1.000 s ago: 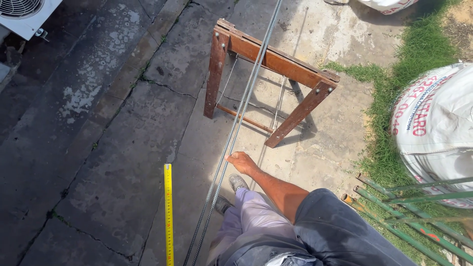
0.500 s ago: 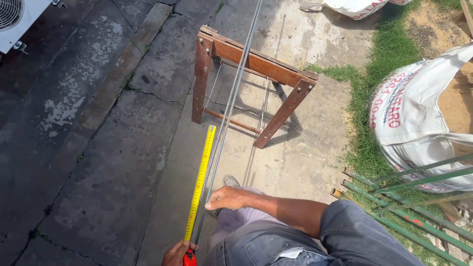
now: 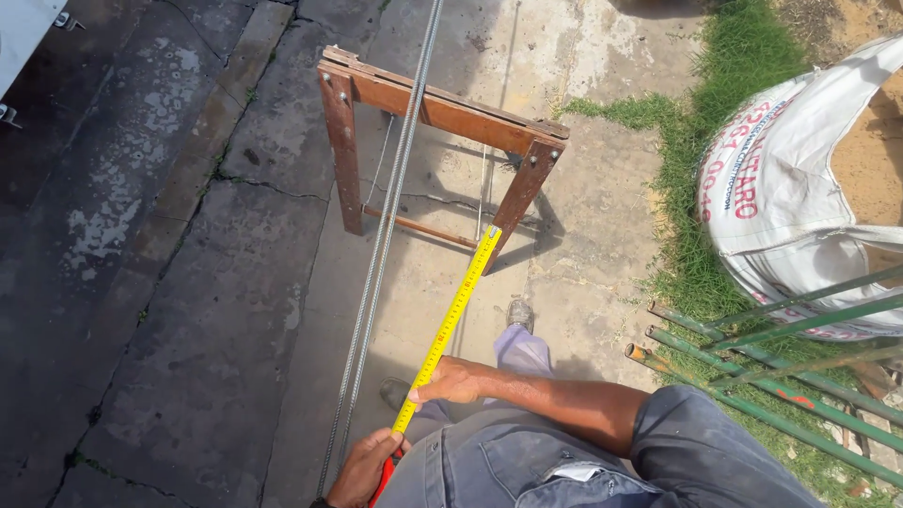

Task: Measuring and marking metal rebar rods using a tape measure and a marker

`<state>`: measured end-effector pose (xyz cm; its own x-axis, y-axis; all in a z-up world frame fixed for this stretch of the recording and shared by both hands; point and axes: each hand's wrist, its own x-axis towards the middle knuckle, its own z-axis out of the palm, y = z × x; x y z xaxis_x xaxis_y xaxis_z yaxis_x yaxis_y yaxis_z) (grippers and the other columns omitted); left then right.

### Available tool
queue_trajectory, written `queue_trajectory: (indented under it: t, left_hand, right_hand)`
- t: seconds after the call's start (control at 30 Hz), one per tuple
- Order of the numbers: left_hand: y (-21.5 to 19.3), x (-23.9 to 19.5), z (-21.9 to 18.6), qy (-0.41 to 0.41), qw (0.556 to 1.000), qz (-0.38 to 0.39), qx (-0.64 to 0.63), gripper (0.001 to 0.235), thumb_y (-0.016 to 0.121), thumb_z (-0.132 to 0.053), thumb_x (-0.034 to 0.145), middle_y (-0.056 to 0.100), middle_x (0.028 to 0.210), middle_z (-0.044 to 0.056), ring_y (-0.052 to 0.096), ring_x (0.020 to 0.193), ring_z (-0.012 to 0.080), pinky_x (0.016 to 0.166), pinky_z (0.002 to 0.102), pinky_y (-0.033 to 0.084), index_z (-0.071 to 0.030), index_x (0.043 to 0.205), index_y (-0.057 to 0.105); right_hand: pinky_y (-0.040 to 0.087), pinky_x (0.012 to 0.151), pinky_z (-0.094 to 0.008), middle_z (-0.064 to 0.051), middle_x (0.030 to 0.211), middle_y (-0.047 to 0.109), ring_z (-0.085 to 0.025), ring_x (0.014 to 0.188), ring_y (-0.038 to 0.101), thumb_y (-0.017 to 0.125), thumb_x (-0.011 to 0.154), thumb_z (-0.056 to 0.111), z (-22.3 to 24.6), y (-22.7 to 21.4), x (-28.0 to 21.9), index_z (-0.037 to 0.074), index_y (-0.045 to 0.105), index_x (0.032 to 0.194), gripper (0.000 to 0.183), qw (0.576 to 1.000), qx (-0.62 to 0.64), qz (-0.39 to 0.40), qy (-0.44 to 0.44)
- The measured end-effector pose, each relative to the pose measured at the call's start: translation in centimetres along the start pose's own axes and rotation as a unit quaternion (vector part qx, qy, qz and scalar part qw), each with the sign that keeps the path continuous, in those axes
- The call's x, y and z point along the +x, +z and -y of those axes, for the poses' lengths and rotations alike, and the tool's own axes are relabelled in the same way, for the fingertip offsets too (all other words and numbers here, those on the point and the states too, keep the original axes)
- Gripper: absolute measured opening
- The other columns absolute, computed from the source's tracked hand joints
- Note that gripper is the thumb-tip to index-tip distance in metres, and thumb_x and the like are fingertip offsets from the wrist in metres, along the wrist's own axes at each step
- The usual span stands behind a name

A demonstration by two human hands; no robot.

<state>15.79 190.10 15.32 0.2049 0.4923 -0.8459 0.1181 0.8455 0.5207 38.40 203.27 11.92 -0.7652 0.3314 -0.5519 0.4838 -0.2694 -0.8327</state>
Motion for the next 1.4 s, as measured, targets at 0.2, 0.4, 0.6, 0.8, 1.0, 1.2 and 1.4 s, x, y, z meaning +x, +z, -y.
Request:
queue_trajectory:
  t: [0.2,0.4,0.6,0.8,1.0,1.2,1.4]
  left_hand:
    - [8.6,6.3,-7.2,-0.005,0.999,0.029,-0.025,0.027,0.062,-0.024,0.099,0.063,0.073,0.000,0.053,0.065,0.0104,0.064,0.026,0.044,-0.002,0.094,0.077]
    - [19.4,13.8,-17.6,0.026,0.994,0.053,0.087,0.032,0.063,-0.028,0.095,0.072,0.080,0.003,0.059,0.074,0.0112,0.075,0.025,0.047,-0.001,0.087,0.078]
    - [27.0,19.2,-27.6,0.017,0.976,0.104,0.190,0.030,0.054,-0.027,0.096,0.074,0.080,0.003,0.058,0.066,0.0115,0.065,0.023,0.044,-0.008,0.087,0.076]
    - [30.0,25.8,-32.4,0.031,0.976,0.113,0.186,0.027,0.059,-0.024,0.092,0.066,0.069,0.003,0.049,0.057,0.0115,0.057,0.024,0.039,-0.008,0.082,0.077]
    - [31.5,33.0,-38.3,0.042,0.973,0.144,0.178,0.028,0.059,-0.026,0.094,0.071,0.075,0.002,0.052,0.062,0.0110,0.060,0.025,0.041,-0.010,0.081,0.078]
    - [31.9,41.1,-46.6,0.036,0.983,0.164,0.076,0.026,0.061,-0.021,0.096,0.075,0.079,0.006,0.057,0.063,0.0131,0.063,0.024,0.047,-0.008,0.079,0.077]
    - [30.3,47.6,-57.4,0.094,0.981,0.166,0.015,0.030,0.058,-0.028,0.095,0.075,0.086,0.007,0.066,0.081,0.0167,0.090,0.030,0.049,-0.006,0.083,0.075]
  right_hand:
    - [0.031,0.053,-0.022,0.003,0.083,0.072,-0.006,0.065,0.050,0.065,0.093,0.042,-5.7,-11.6,-8.6,0.013,0.081,0.096,0.033,0.986,0.130,-0.103,-0.012]
    - [0.017,0.041,-0.025,0.005,0.054,0.026,-0.007,0.045,0.026,0.071,0.086,0.021,-10.6,-26.4,-21.6,0.003,0.065,0.076,0.021,0.899,0.318,-0.299,0.041]
    - [0.027,0.043,-0.026,0.005,0.053,0.028,-0.009,0.047,0.028,0.071,0.085,0.019,-16.1,-36.6,-30.8,0.007,0.057,0.065,0.028,0.824,0.361,-0.434,-0.044]
    - [0.024,0.043,-0.021,0.007,0.057,0.031,-0.005,0.050,0.030,0.071,0.091,0.018,-14.8,-41.8,-33.3,0.008,0.064,0.076,0.020,0.780,0.403,-0.475,-0.063]
    - [0.025,0.046,-0.024,0.006,0.058,0.031,-0.007,0.052,0.028,0.070,0.093,0.025,-12.4,-49.9,-33.6,0.012,0.058,0.078,0.023,0.794,0.370,-0.482,0.022]
    - [0.035,0.044,-0.026,-0.004,0.053,0.064,-0.010,0.040,0.044,0.071,0.084,0.035,-10.1,-63.0,-30.6,0.004,0.074,0.064,0.036,0.868,0.202,-0.446,0.086]
    - [0.033,0.031,-0.028,-0.004,0.056,0.063,-0.010,0.033,0.040,0.071,0.092,0.024,-9.9,-74.2,-28.6,0.007,0.079,0.095,0.019,0.911,0.189,-0.357,0.080]
